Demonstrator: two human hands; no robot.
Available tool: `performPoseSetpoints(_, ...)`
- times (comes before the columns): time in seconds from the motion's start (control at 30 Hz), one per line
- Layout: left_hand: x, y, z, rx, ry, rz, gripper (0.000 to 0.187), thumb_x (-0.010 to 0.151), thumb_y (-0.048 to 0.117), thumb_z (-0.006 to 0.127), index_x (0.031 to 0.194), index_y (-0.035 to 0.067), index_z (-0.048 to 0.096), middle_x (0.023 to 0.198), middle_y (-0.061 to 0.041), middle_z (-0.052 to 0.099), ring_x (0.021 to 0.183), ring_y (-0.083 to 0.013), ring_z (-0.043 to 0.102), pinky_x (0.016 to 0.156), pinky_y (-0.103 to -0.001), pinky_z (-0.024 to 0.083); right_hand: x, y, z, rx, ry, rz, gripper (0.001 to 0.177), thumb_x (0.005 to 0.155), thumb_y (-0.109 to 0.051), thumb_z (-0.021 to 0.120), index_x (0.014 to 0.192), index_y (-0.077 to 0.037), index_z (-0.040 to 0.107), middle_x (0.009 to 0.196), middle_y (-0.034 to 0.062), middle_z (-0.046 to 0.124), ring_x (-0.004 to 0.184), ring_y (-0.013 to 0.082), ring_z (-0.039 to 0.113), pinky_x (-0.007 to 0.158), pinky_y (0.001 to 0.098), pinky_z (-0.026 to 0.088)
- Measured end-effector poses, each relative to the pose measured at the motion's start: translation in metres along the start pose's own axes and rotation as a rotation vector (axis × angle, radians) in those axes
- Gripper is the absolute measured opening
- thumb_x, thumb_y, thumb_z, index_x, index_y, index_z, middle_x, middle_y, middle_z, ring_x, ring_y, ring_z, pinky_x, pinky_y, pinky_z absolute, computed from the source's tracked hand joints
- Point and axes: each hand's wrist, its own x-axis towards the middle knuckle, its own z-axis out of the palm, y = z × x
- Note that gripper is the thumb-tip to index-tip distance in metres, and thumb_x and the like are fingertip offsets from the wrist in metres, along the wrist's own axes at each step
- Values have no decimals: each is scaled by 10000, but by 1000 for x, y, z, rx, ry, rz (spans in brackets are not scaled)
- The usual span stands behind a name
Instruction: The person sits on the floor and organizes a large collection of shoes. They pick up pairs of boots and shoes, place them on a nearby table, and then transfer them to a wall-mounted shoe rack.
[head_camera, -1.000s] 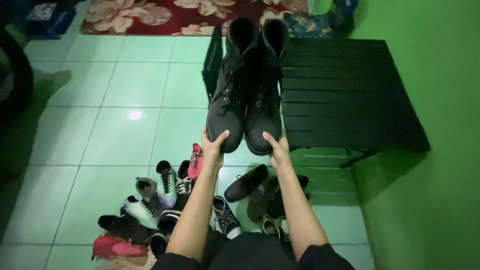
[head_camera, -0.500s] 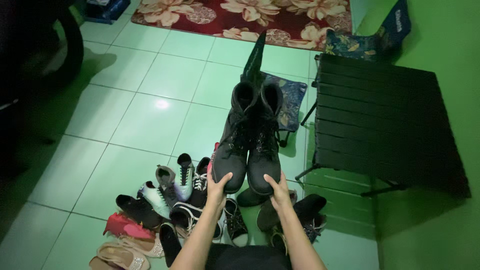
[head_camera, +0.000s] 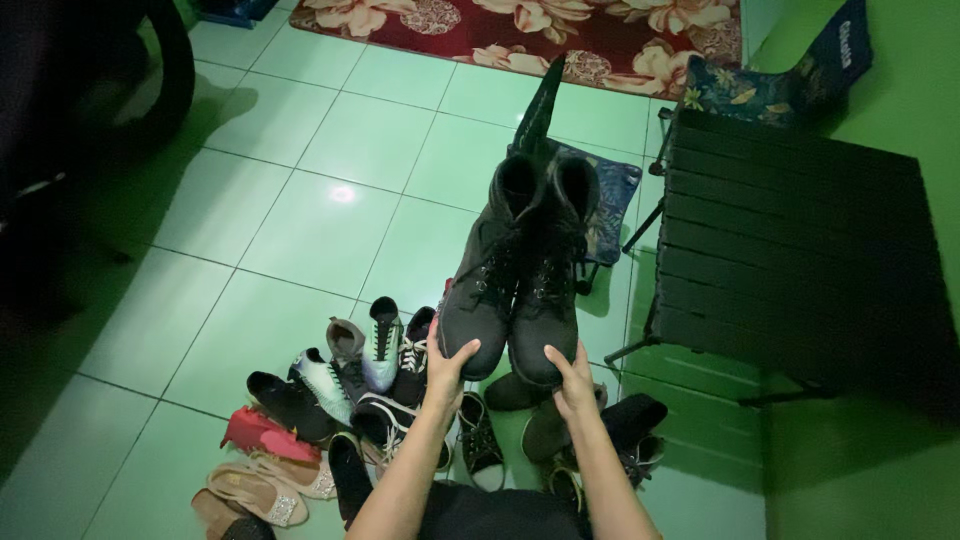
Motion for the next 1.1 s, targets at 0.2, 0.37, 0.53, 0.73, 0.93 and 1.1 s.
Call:
performPoseSetpoints(0.2,2,-4,2,-57,-26,28,954,721,-53,811,1546,84,352,1432,-142,540,1253,-281,579,1021,-395,521,-2,-7,1,-30,4,7,744,826,-64,772,1489,-37,435,1360,112,604,1205,265,618,996,405,526)
performPoseSetpoints(0.37,8,-6,-1,-67,2,28,950,722,-52,808,1545,90,355,1443,-136,533,1257,-281,579,1020,-396,522,-1,-8,5,-17,-46,-21,765,832,-67,787,1503,-8,424,1392,161,572,1227,299,597,1004,428,519)
performPoseSetpoints(0.53,8,-9,-1,-72,1,21,954,725,-51,807,1547,100,346,1444,-138,528,1257,-281,575,1018,-393,520,0,-10,3,-68,26,35,819,809,-81,781,1522,-72,377,1417,121,560,1256,274,598,1014,426,520)
performPoseSetpoints(0.73,7,-6,1,-76,21,-33,945,731,-44,797,1542,120,341,1426,-145,535,1240,-299,587,992,-412,538,2,-11,5,-65,-17,-9,812,818,-70,783,1532,-31,400,1413,136,574,1255,285,594,1018,425,511)
performPoseSetpoints(0.93,9,-7,1,-77,4,-10,943,732,-56,796,1542,110,343,1435,-147,537,1244,-295,585,1003,-406,533,-1,-14,9,-57,-22,-24,791,816,-53,769,1523,-31,415,1400,133,582,1240,284,601,1020,420,508)
performPoseSetpoints(1.1,10,-11,-1,-63,-10,12,955,737,-58,795,1557,108,337,1451,-146,531,1259,-290,581,1020,-407,523,-2,-13,7,-68,-16,-20,761,824,-52,762,1504,-35,420,1379,120,600,1225,265,616,1013,412,513)
